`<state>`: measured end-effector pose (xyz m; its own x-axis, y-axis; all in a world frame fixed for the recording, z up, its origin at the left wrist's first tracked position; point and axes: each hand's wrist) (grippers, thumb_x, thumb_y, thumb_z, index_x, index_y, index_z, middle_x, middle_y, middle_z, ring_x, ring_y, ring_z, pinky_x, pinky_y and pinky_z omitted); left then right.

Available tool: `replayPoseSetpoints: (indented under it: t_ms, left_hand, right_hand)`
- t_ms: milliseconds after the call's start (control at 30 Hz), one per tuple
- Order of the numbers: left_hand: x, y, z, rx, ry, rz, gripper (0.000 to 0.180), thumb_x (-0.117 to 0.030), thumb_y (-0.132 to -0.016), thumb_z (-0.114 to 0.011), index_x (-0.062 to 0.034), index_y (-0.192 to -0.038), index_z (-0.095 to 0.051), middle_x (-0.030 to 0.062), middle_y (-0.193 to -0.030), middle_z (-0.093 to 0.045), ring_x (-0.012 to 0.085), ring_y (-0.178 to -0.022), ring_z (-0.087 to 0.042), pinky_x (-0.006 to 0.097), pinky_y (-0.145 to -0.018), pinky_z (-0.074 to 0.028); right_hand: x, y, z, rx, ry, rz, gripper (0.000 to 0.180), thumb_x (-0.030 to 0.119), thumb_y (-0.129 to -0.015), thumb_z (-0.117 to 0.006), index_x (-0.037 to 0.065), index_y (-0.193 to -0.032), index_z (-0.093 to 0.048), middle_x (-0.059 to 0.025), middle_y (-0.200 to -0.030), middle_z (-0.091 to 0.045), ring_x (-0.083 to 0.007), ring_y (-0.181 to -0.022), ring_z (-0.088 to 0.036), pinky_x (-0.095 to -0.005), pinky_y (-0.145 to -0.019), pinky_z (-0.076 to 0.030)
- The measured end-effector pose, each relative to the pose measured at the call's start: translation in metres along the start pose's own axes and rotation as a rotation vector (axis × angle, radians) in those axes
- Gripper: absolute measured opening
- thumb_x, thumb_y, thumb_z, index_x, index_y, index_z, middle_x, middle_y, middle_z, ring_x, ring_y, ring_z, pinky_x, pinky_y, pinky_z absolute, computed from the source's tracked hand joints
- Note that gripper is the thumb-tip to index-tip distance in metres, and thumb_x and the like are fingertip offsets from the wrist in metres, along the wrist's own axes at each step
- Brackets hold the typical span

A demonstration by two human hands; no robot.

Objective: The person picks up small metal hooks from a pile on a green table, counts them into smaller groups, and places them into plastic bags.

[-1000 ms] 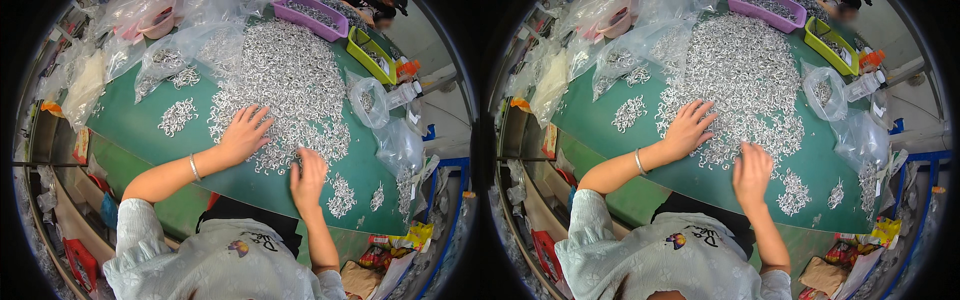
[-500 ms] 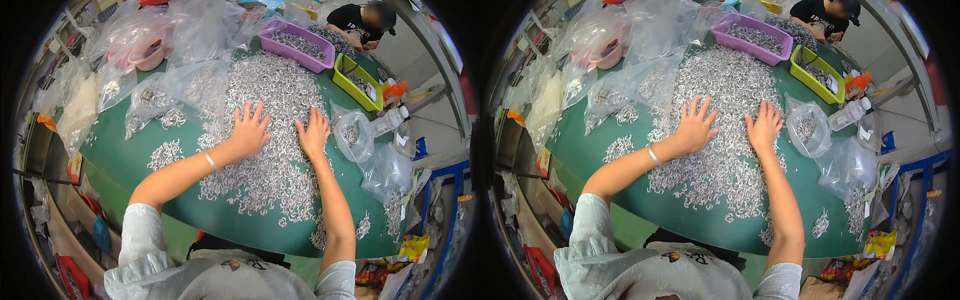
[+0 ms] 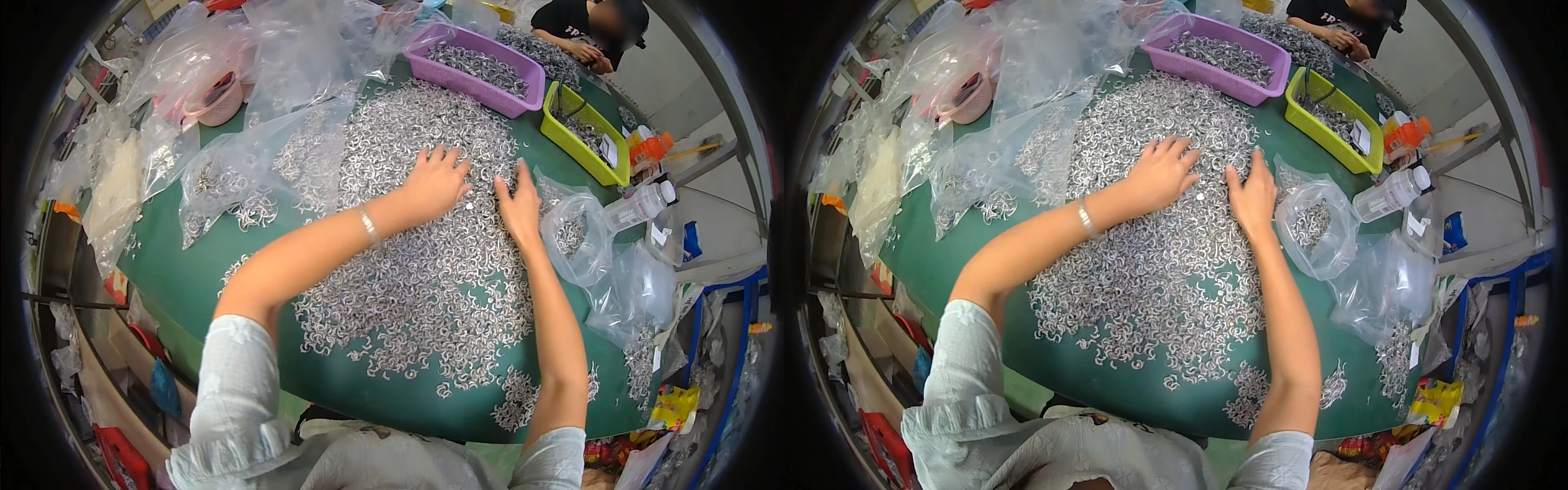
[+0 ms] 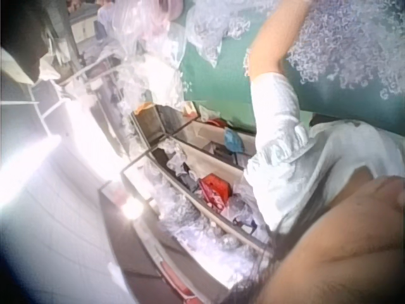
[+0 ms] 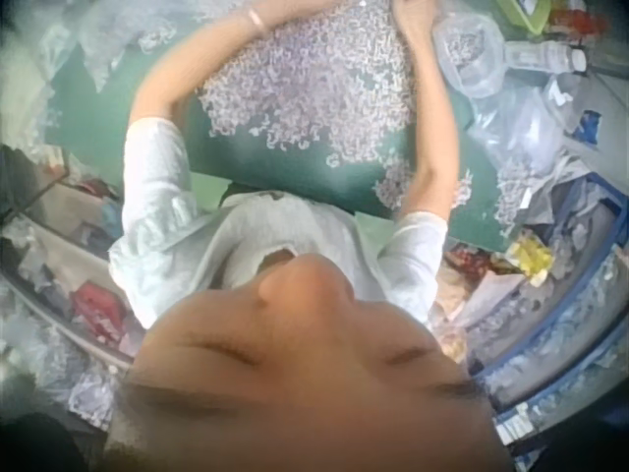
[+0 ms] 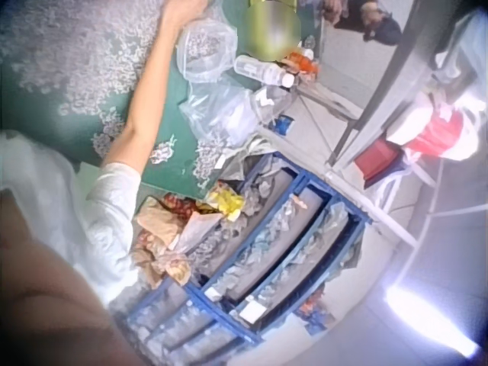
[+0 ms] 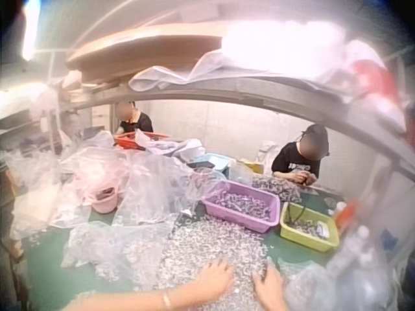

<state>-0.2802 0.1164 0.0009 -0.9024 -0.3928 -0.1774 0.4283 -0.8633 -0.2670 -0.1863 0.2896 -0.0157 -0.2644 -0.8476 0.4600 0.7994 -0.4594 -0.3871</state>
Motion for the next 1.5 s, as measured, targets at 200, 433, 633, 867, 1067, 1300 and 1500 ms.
replayPoseSetpoints:
  t_ms: [200,433,633,867,1067,1300,1500]
  left_hand:
    - [-0.006,0.035,-0.014,-0.074,-0.028,-0.061,0.056,-0.033,-0.092,-0.054,0.0026,-0.134,-0.042,0.0231,-0.139,-0.039,0.042,-0.131,-0.033,0.054,-0.109,-0.024]
    - [-0.025,0.081,0.011,0.029,0.136,-0.203,0.045,-0.026,-0.087,-0.061,0.001,-0.121,-0.048,0.0189,-0.13,-0.045,0.0366,-0.127,-0.037,0.052,-0.106,-0.028]
    - [-0.029,0.12,0.033,0.088,0.175,-0.276,0.041,-0.026,-0.085,-0.064,-0.0025,-0.116,-0.05,0.0159,-0.127,-0.047,0.0346,-0.125,-0.04,0.053,-0.108,-0.026]
    - [-0.034,0.157,0.05,0.063,0.313,-0.256,0.037,-0.016,-0.08,-0.07,-0.0073,-0.112,-0.054,0.0153,-0.123,-0.047,0.0349,-0.117,-0.046,0.054,-0.108,-0.028]
    - [-0.039,0.186,0.063,0.141,0.447,-0.22,0.032,-0.009,-0.081,-0.065,-0.0028,-0.111,-0.056,0.0164,-0.122,-0.048,0.0352,-0.115,-0.047,0.053,-0.106,-0.032]
    - [-0.048,0.187,0.065,-0.024,0.578,-0.084,0.033,-0.002,-0.081,-0.062,-0.0042,-0.114,-0.055,0.0168,-0.122,-0.049,0.0363,-0.114,-0.047,0.043,-0.097,-0.039]
    - [-0.078,0.178,0.047,0.077,0.177,-0.09,0.042,-0.016,-0.085,-0.064,-0.0019,-0.122,-0.052,0.0157,-0.135,-0.045,0.0337,-0.13,-0.037,0.049,-0.107,-0.03]
  right_hand:
    - [0.018,0.018,0.011,0.106,-0.156,0.032,0.067,0.038,-0.086,-0.064,-0.002,-0.135,-0.041,-0.0216,-0.134,-0.047,-0.0386,-0.122,-0.046,-0.0441,-0.103,-0.036]
    - [0.054,0.059,0.027,0.228,-0.269,0.136,0.066,0.033,-0.083,-0.067,-0.001,-0.134,-0.044,-0.0176,-0.118,-0.055,-0.0342,-0.11,-0.051,-0.042,-0.097,-0.039]
    - [0.076,0.097,0.039,0.314,-0.317,0.25,0.054,0.028,-0.085,-0.064,0.003,-0.13,-0.048,-0.0162,-0.12,-0.053,-0.0341,-0.11,-0.048,-0.0415,-0.096,-0.038]
    - [0.105,0.135,0.062,0.42,-0.42,0.284,0.056,0.014,-0.081,-0.068,0.001,-0.131,-0.046,-0.0168,-0.124,-0.047,-0.0349,-0.115,-0.045,-0.0423,-0.098,-0.038]
    - [0.118,0.175,0.077,0.493,-0.409,0.379,0.062,0.012,-0.076,-0.07,-0.001,-0.131,-0.043,-0.0175,-0.132,-0.041,-0.0375,-0.117,-0.043,-0.0454,-0.097,-0.038]
    - [0.113,0.199,0.094,0.376,-0.468,0.312,0.052,0.01,-0.075,-0.072,0.003,-0.123,-0.054,-0.0115,-0.115,-0.061,-0.0298,-0.111,-0.052,-0.0397,-0.095,-0.036]
    - [0.111,0.196,0.085,0.394,-0.295,0.259,0.057,0.017,-0.082,-0.07,0.0,-0.13,-0.046,-0.0174,-0.126,-0.056,-0.0365,-0.121,-0.047,-0.0446,-0.1,-0.035]
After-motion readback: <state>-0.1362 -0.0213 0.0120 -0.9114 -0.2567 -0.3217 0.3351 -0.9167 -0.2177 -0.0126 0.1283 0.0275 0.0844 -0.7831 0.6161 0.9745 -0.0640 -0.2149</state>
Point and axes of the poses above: each hand's wrist, its own y-axis away from the middle knuckle, its own z-axis out of the back of the hand, x = y × z
